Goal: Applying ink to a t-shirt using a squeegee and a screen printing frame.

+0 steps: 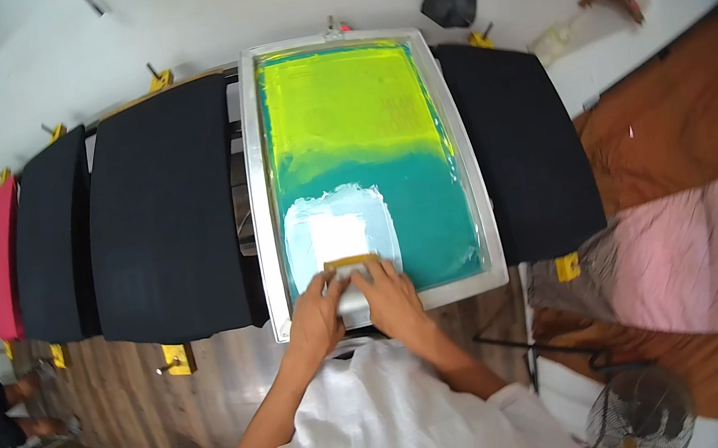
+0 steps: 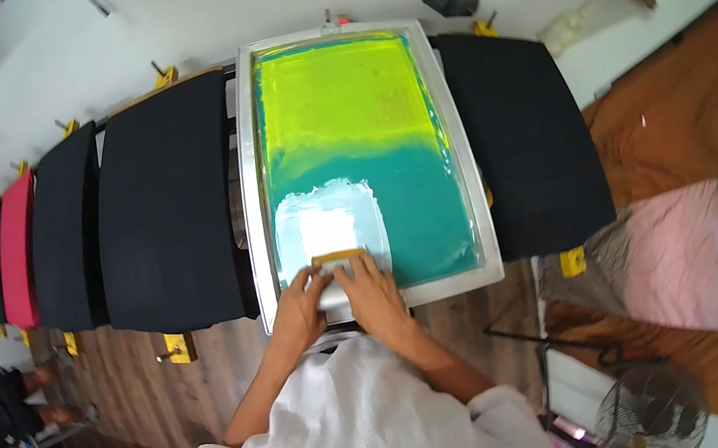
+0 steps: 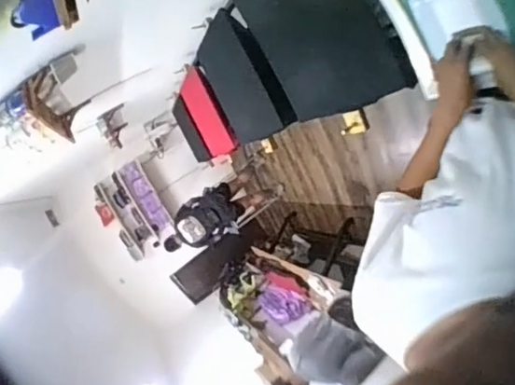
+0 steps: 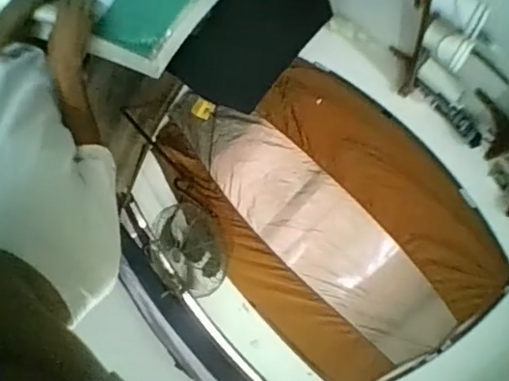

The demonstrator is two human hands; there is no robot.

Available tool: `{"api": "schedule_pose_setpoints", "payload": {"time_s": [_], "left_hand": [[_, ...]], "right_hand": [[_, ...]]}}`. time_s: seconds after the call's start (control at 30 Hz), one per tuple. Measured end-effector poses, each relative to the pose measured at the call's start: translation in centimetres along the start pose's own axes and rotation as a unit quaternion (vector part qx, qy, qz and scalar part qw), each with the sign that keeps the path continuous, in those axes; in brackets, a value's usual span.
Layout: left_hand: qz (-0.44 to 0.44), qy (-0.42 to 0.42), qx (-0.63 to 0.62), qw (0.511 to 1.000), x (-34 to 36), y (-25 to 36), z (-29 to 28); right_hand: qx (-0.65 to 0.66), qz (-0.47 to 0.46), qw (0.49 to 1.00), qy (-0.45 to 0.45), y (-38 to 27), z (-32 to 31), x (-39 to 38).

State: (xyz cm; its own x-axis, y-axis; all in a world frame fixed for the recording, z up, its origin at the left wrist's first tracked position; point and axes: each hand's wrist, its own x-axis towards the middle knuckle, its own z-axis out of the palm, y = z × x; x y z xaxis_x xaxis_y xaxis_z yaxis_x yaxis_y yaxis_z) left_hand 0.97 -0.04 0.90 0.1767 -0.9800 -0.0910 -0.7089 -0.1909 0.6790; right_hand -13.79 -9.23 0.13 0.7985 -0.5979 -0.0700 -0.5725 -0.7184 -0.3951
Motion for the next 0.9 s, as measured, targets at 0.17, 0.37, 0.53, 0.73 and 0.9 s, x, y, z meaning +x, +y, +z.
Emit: {"api": "schedule_pose_setpoints", "payload": {"time_s": [0.17,0.37,0.53,0.73,0.9], "left_hand": [[0.024,-0.023,0.009,0.999,-0.7,0.8,-0.5],[0.062,0.084,0.026,0.994,6.5,-1.3,-2.0],[0.057,0.078,0.004,0.995,6.2,-2.4,-0.6],[0.058,0.007,0.024,0.998,-1.4,-1.2,1.6],[0.02,-0.064,-0.017,0.998,-0.3,0.6,-1.9]], "right_hand": [[0.052,0.016,0.996,-0.074,-0.4,-2.5,-0.8],[-0.019,0.008,0.999,-0.025,2.0,-3.6,7.2],[-0.004,-0.017,1.0,-0.001,2.7,-2.0,6.9],[0.041,-0.021,0.999,-0.018,-0.6,-1.7,-0.7],[0.044,0.016,0.996,-0.076,-0.9,-3.4,0.5]]}}
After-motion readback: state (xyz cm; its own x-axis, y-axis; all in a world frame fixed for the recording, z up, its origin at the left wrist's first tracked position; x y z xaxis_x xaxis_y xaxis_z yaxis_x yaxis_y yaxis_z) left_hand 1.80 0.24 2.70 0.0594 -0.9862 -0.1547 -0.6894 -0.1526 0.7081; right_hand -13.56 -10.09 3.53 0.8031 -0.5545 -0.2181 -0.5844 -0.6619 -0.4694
